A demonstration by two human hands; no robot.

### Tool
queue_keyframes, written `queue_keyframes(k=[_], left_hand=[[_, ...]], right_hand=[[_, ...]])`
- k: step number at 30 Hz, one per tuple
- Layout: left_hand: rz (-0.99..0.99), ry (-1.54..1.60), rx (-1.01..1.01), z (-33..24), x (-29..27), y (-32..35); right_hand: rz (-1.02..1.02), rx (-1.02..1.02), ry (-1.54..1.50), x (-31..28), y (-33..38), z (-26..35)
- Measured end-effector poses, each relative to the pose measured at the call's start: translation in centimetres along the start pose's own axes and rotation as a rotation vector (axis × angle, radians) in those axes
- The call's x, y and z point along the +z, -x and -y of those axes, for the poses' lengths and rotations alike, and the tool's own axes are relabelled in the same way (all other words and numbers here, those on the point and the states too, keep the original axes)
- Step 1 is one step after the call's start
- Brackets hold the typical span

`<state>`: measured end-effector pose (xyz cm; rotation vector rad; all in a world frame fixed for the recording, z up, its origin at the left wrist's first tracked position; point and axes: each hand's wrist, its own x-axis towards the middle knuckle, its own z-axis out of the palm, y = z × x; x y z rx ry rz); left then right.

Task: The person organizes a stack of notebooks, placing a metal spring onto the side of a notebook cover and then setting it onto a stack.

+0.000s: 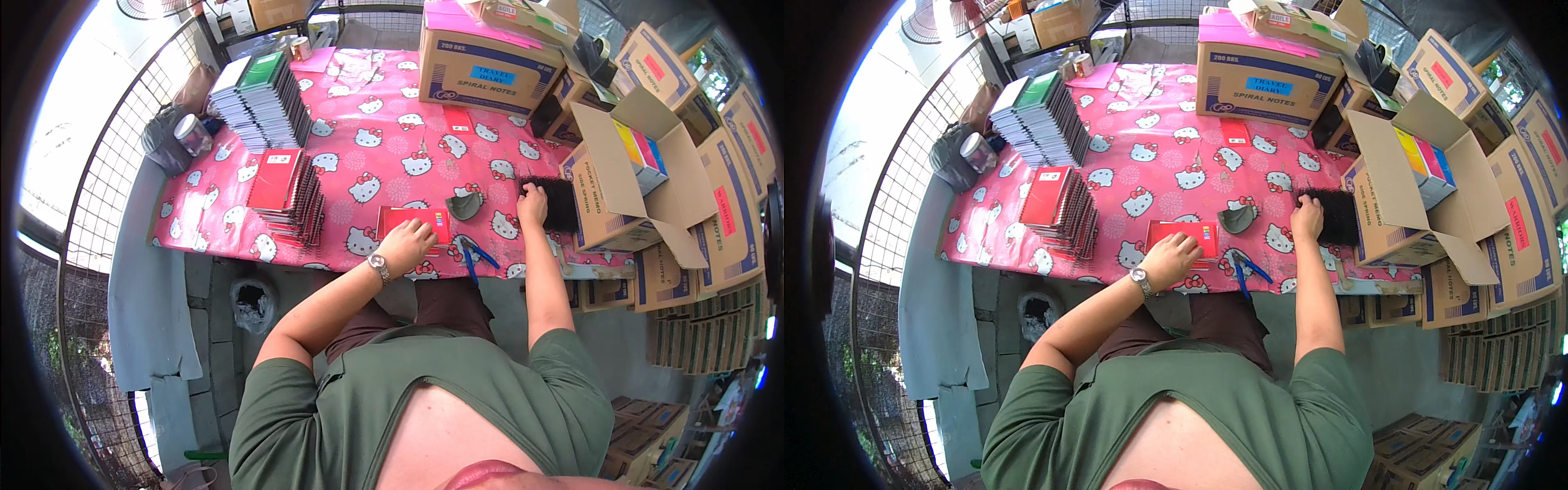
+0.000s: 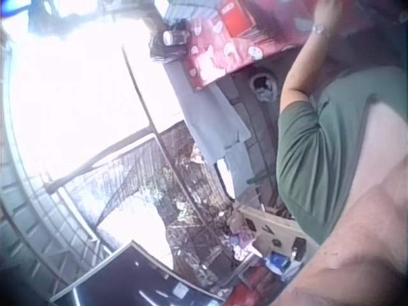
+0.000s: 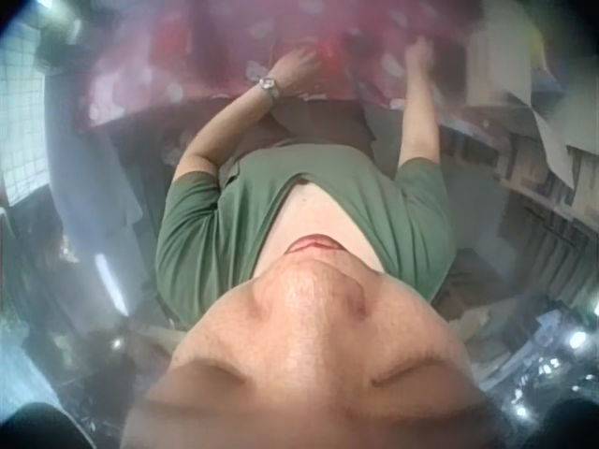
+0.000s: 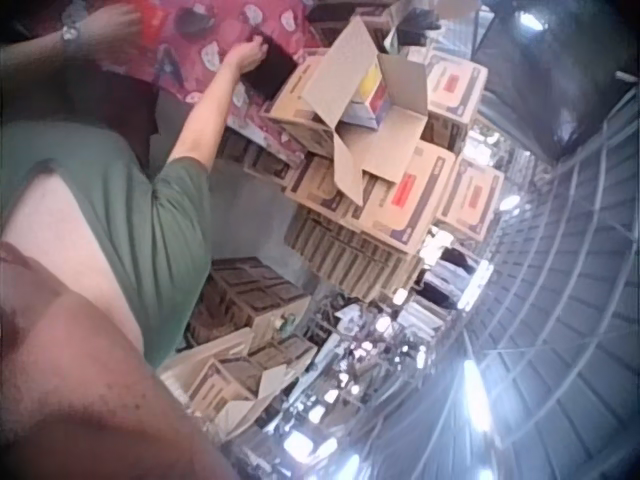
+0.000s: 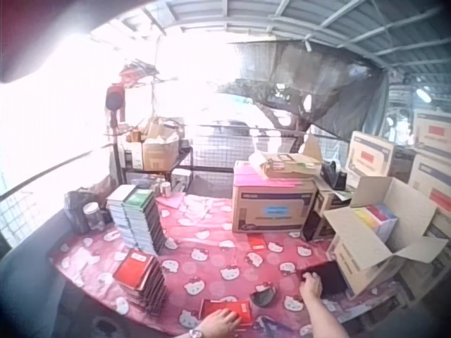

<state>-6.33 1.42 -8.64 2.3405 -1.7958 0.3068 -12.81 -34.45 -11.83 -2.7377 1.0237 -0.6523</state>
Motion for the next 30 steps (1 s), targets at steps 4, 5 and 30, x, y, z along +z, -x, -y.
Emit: queue_keyframes(k=[4,5,30], left_hand=[[0.212,0.18,0.0,0.9,-2.3,-1.7],[0.206,0.225,-0.007,1.4,-2.5,-1.6],[-0.156,0.173,-0.16,2.1,-3.9,-3.5]], right_hand=[[-0.074,-0.226,-0.16,-3.7,1.6,0.3],[-0.052,-0.24,-0.2,-4.1,2.0,0.8],[0.275,-0.463,-0.982,-7.0,9.9,10.4]])
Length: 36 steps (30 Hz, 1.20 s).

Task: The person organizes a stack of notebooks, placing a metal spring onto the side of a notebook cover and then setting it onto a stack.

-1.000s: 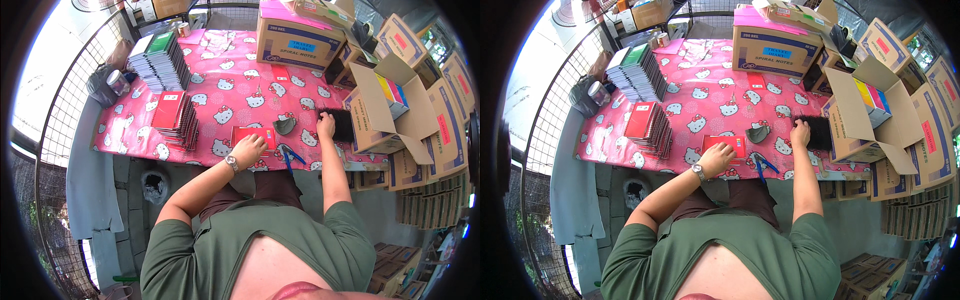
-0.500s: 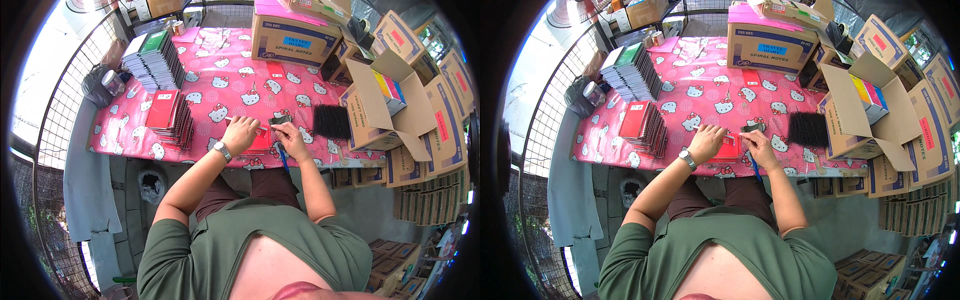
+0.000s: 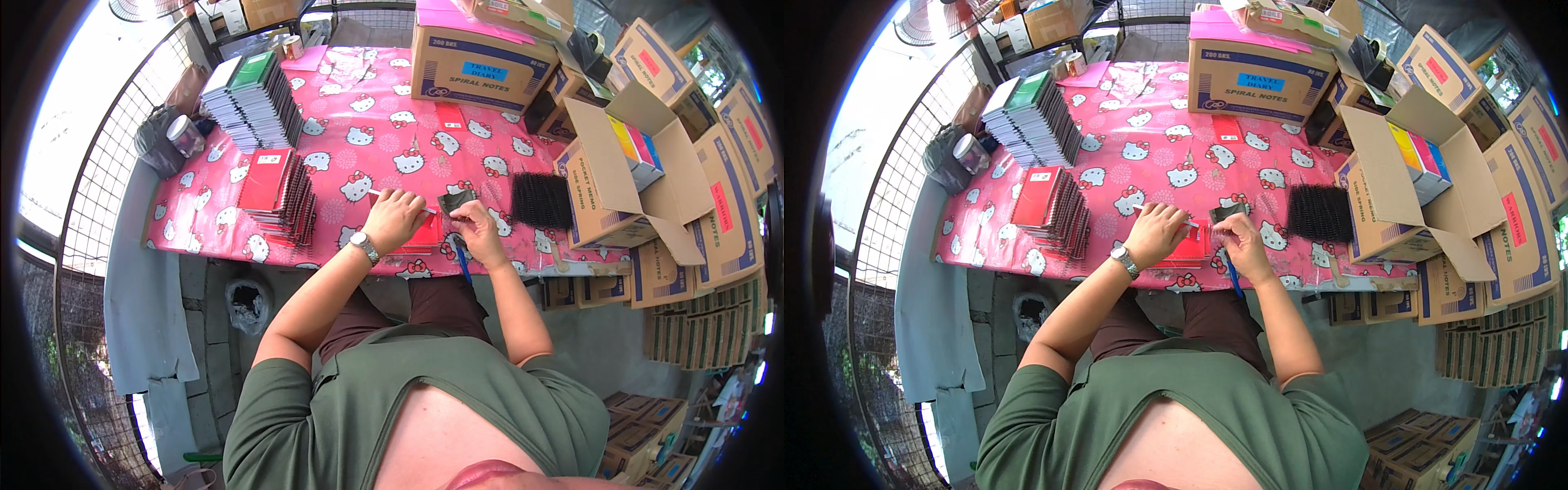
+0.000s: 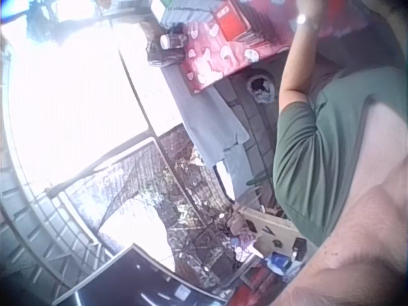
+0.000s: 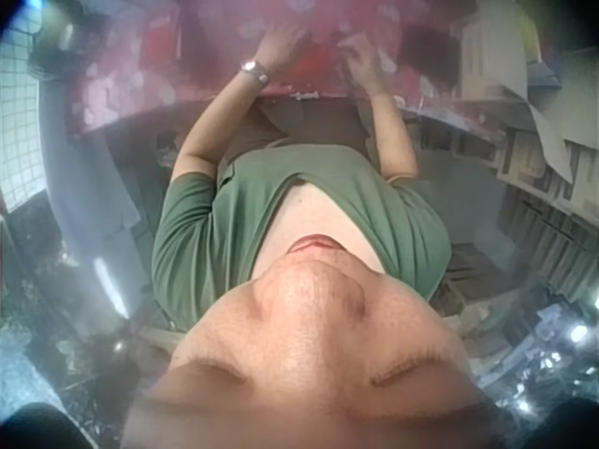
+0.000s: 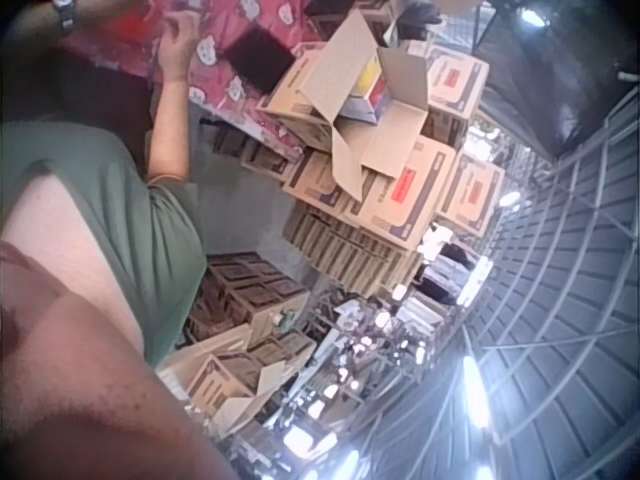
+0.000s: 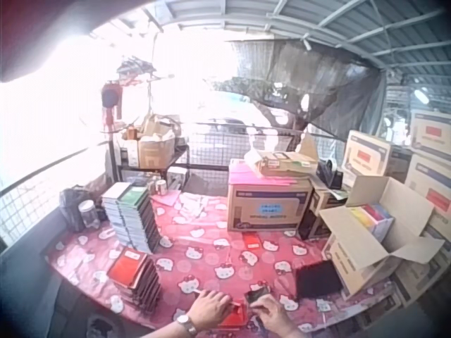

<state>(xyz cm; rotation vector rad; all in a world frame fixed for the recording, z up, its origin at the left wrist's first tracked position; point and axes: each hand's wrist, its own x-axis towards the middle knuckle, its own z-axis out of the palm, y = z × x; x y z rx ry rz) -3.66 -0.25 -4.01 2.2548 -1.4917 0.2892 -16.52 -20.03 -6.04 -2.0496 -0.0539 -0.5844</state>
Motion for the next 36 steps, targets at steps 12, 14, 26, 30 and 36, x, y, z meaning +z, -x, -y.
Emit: queue_keyframes(k=[12,14,26,30,36], left_hand=[[0.017,-0.045,0.049,-0.8,0.5,0.4],[0.006,-0.033,0.059,-0.8,0.2,0.6],[-0.077,-0.096,-0.155,-0.4,0.4,2.1],[0.066,-0.037,-0.093,0.4,0.2,2.3],[0.034,0.06,-0.033,0.2,0.2,2.3]], right_hand=[[0.21,0.159,0.145,-1.1,-1.8,5.0],[0.298,0.242,0.087,-1.2,-2.7,5.1],[0.497,0.108,0.718,-0.1,-4.3,-10.4],[0.403,0.416,0.235,-0.5,-5.5,-6.9],[0.513,0.375,-0.885,-3.3,-3.8,-0.1]])
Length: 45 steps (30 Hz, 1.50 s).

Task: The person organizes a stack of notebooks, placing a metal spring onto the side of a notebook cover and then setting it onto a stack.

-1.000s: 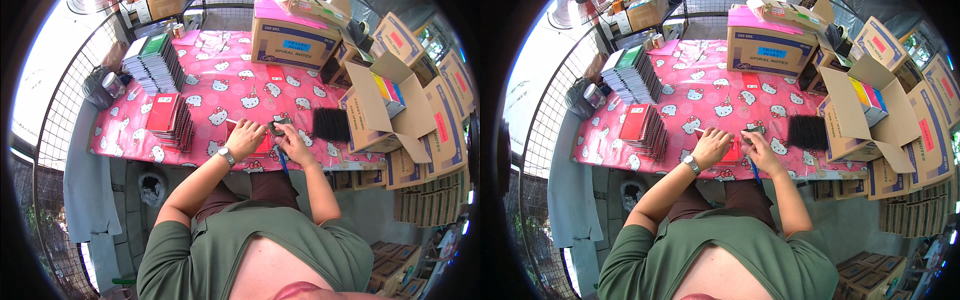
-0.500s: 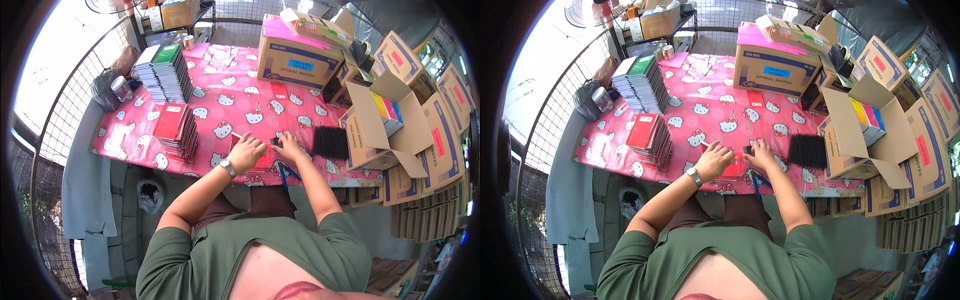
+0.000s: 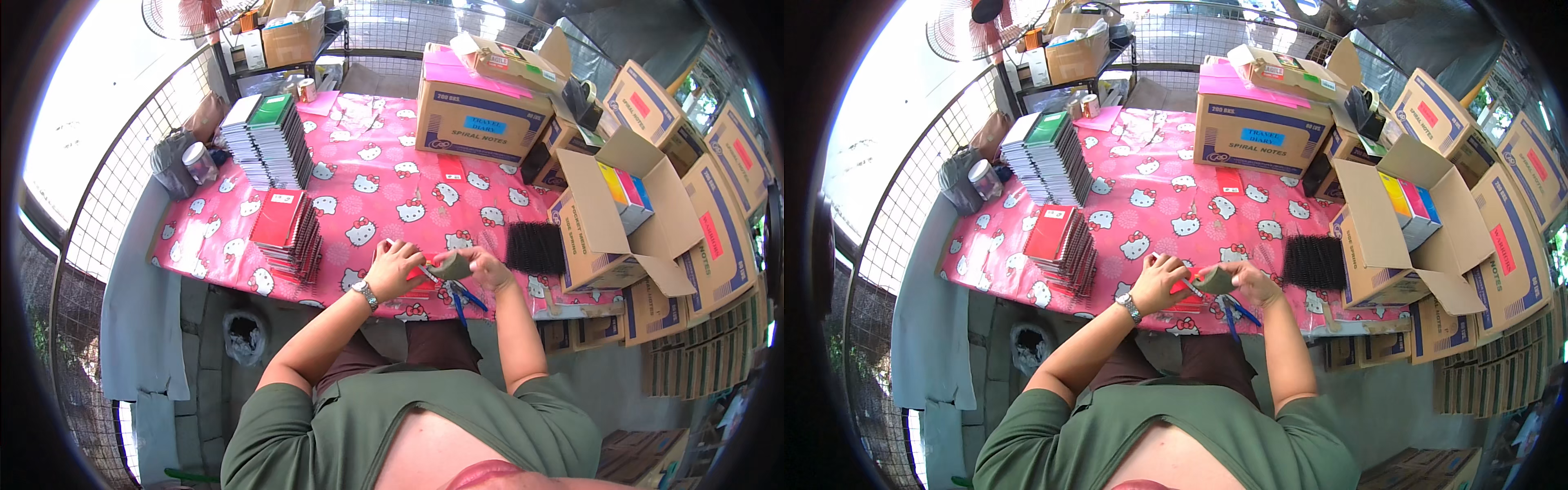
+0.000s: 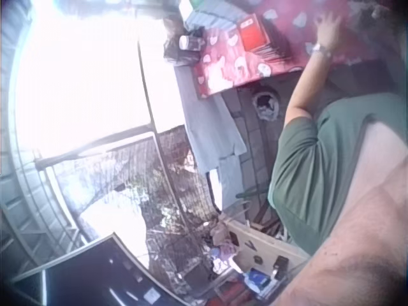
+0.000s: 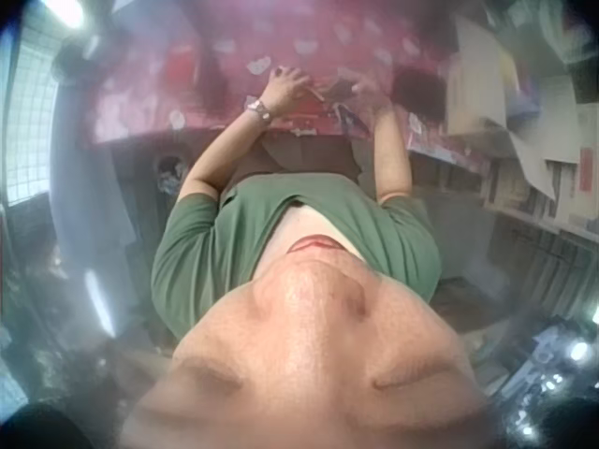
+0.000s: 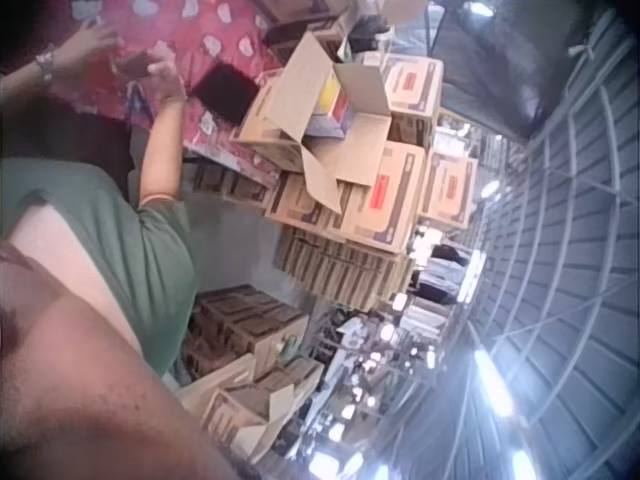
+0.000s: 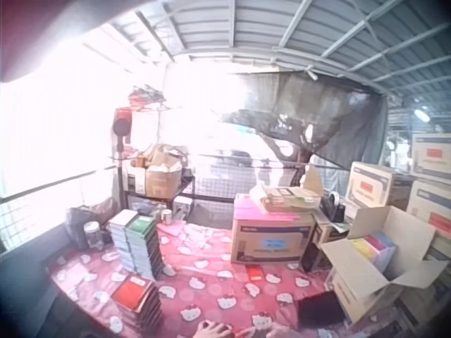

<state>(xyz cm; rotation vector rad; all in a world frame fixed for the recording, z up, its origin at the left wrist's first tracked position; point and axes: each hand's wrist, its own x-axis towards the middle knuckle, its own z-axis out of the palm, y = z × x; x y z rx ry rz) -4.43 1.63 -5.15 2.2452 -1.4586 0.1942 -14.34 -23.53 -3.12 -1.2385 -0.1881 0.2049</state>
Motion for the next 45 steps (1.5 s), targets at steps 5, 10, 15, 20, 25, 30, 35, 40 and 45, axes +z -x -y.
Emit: queue_keyframes(k=[5,10,15,20,25,30,35,40,45], left_hand=[[0.004,0.011,0.009,-0.3,0.1,-0.8],[-0.061,-0.021,0.011,-0.6,0.0,0.2],[0.008,0.007,-0.029,-1.1,-0.3,-0.3],[-0.09,-0.02,0.021,-0.4,-0.3,0.4],[-0.019,0.023,0.005,-0.6,-0.6,-0.4],[0.006,0.029,-0.007,-0.2,-0.7,-0.6],[0.02,0.068,-0.035,-0.4,-1.1,-0.9],[0.011,0.155,-0.086,0.3,-1.5,-0.7],[-0.077,0.264,-0.095,2.8,-1.9,-1.0]], right_hand=[[-0.063,0.002,0.24,0.1,0.2,-0.4],[-0.022,0.019,0.091,1.2,0.3,-2.6],[-0.153,-0.033,0.035,0.3,-0.6,-5.4],[0.038,-0.095,0.021,1.2,-0.3,-0.6],[0.057,0.015,0.187,0.6,-1.1,0.7],[-0.049,0.352,0.576,1.3,-2.1,1.0],[0.019,0.124,0.258,0.8,-1.8,0.2],[0.111,0.02,0.1,1.4,-2.8,0.5],[-0.024,0.191,0.257,0.1,-4.6,-0.3]])
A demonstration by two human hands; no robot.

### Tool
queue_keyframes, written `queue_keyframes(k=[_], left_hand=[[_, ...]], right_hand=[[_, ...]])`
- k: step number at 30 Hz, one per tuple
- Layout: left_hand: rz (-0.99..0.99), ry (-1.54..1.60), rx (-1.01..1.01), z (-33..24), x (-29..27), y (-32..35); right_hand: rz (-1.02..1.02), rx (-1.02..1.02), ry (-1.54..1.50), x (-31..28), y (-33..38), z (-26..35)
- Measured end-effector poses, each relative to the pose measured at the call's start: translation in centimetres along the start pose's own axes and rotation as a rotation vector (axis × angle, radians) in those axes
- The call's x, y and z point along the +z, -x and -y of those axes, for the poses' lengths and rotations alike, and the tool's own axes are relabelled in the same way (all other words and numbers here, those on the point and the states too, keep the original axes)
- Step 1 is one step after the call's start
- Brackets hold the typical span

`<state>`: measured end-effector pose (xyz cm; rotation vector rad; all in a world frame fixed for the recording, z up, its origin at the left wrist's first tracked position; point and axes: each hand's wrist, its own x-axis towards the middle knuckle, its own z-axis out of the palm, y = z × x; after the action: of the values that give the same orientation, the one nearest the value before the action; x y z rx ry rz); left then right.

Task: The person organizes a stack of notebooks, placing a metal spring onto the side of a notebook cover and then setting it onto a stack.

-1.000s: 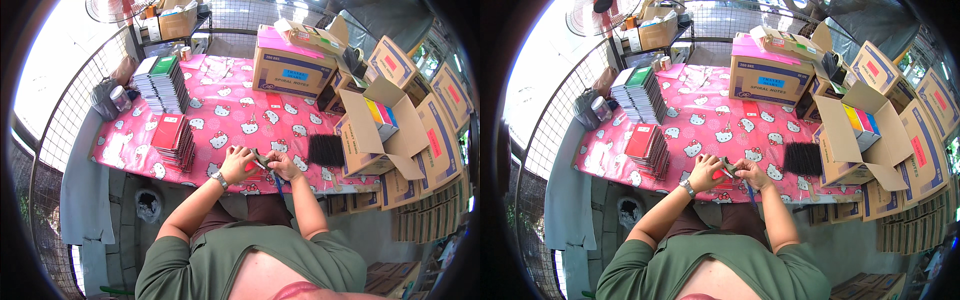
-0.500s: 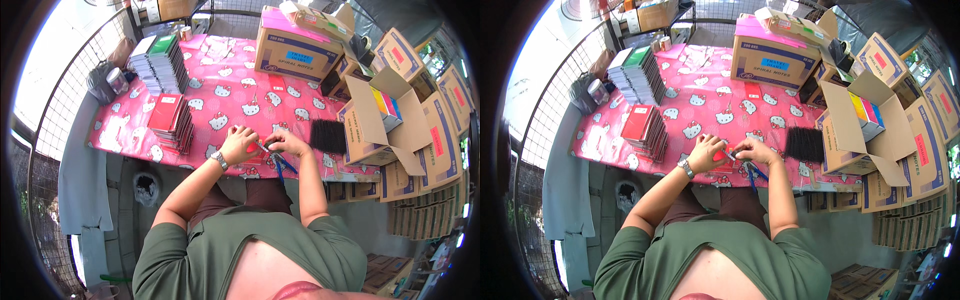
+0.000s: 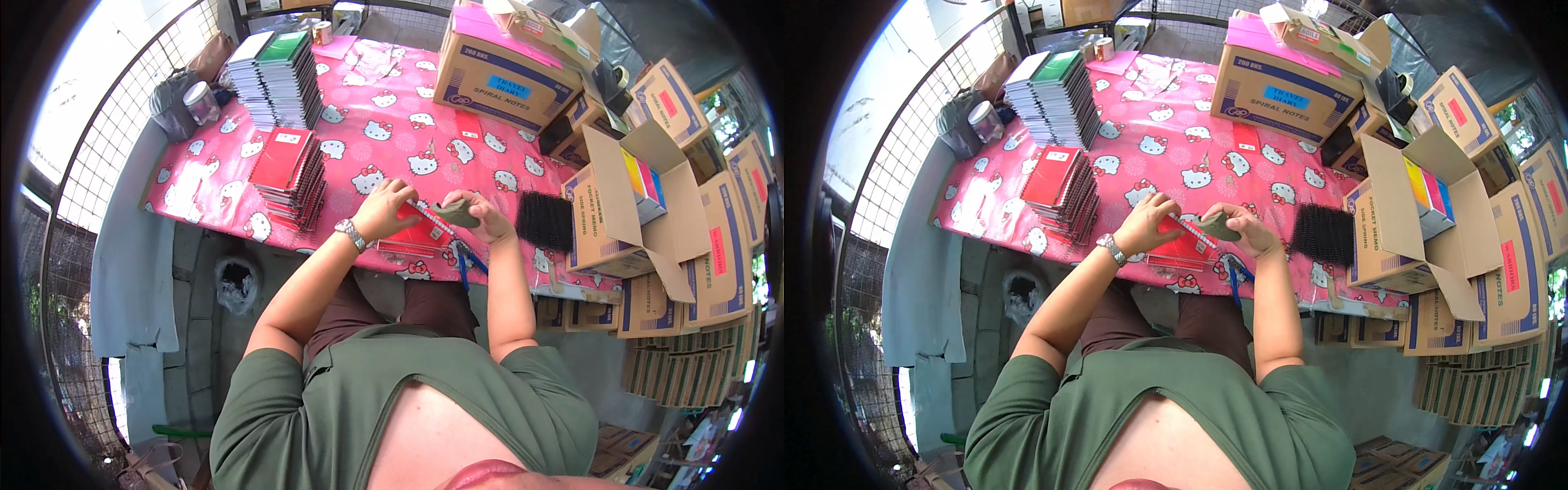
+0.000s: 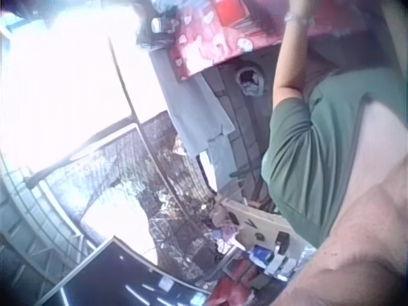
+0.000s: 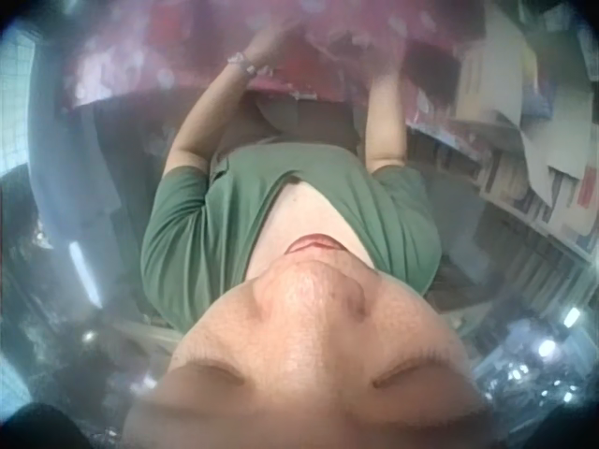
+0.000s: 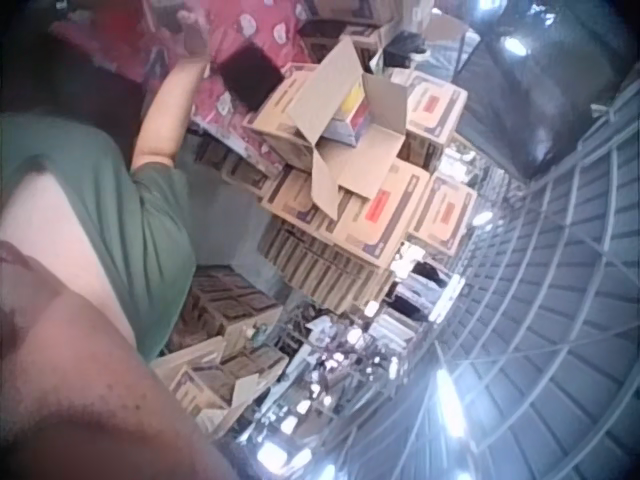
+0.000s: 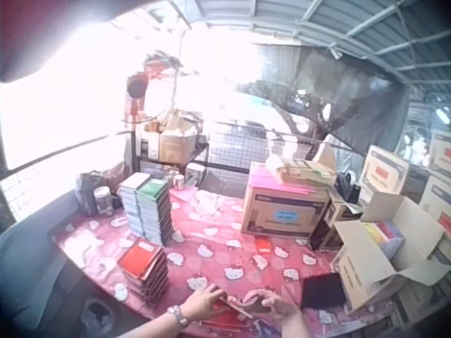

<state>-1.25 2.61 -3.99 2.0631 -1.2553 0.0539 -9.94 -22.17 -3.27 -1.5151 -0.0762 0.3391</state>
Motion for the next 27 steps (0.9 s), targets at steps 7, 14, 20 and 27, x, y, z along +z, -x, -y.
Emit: queue_keyframes(k=[7,14,20,27], left_hand=[[0.083,0.256,-0.066,1.8,-0.3,0.4],[0.024,0.427,-0.317,1.8,0.9,-0.1],[-0.215,0.786,-0.585,1.8,1.9,2.3],[-0.395,0.632,-0.52,0.0,3.2,2.5]], right_hand=[[0.221,-0.11,-0.274,1.3,-0.9,1.3],[-0.668,0.08,0.879,-4.6,-0.1,-7.2],[-0.977,-0.141,1.119,2.6,7.2,-14.2],[-0.962,-0.241,0.833,10.2,8.0,-8.1]])
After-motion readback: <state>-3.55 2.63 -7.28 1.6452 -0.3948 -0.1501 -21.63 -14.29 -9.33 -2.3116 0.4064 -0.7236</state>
